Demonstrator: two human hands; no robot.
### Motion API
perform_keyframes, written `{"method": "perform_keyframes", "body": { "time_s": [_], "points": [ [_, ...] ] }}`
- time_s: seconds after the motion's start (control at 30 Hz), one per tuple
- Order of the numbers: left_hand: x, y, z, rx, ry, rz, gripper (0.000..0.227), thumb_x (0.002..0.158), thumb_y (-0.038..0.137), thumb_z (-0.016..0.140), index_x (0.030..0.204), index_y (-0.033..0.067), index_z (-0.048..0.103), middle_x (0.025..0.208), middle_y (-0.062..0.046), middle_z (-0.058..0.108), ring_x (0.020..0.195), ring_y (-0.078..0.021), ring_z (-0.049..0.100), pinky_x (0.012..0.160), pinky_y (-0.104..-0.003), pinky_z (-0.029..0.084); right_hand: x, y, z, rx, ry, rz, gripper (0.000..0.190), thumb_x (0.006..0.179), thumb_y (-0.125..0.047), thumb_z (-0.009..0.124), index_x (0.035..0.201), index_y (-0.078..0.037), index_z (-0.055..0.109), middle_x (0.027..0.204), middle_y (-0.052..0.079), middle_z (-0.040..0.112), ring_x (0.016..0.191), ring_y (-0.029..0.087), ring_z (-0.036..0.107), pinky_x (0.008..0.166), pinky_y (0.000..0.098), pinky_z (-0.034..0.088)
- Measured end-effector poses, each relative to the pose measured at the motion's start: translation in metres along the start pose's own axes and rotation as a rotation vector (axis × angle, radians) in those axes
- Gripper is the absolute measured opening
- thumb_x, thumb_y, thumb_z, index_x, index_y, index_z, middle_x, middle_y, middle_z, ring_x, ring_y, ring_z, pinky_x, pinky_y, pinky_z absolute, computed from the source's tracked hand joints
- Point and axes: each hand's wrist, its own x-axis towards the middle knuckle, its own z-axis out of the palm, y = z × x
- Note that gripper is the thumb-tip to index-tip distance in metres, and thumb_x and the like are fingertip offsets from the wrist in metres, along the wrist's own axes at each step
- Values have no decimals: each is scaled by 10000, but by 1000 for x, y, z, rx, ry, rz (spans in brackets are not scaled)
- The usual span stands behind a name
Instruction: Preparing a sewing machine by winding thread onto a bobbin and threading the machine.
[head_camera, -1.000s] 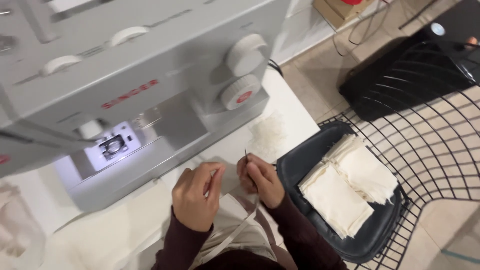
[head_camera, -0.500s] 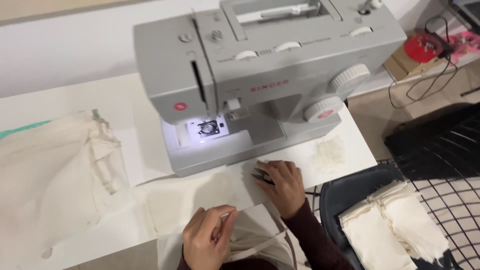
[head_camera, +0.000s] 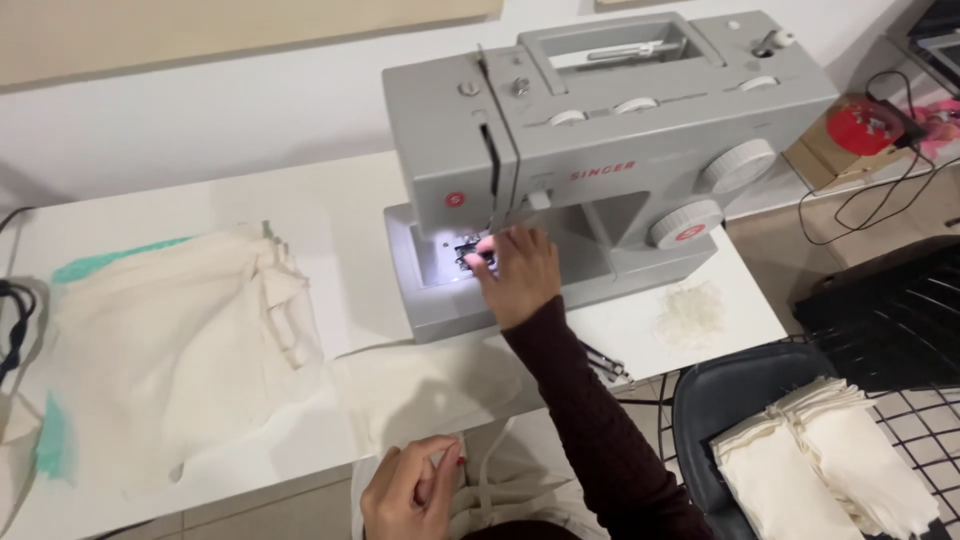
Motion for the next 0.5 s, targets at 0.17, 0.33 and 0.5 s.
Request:
{"method": "perform_keyframes", "body": {
  "time_s": [0.17,0.33,0.5],
  "points": [
    [-8,-6,-14,-13,-14,-17,125,721,-5,802,799,93,785,465,64,353,452,-76,351,430,-217,347,2,-3,5,26,55,20,63,851,-157,699,865,-99,680,938,80,633,839,302,582,750,421,478],
    [-16,-10,-21,-22,15,-37,108,717,14,816,779,98,788,462,69,345,444,-73,340,419,-222,323,15,1,9,68,-81,179,98,846,-170,724,795,-87,711,887,99,635,779,294,598,735,420,491],
    [-22,-7,-28,-35,13,-59,124,707,3,819,783,95,788,465,54,396,453,-87,381,424,-234,357,21,-14,-9,194,-174,332,217,817,-276,737,700,-93,740,779,48,584,615,218,553,624,376,463]
  ]
}}
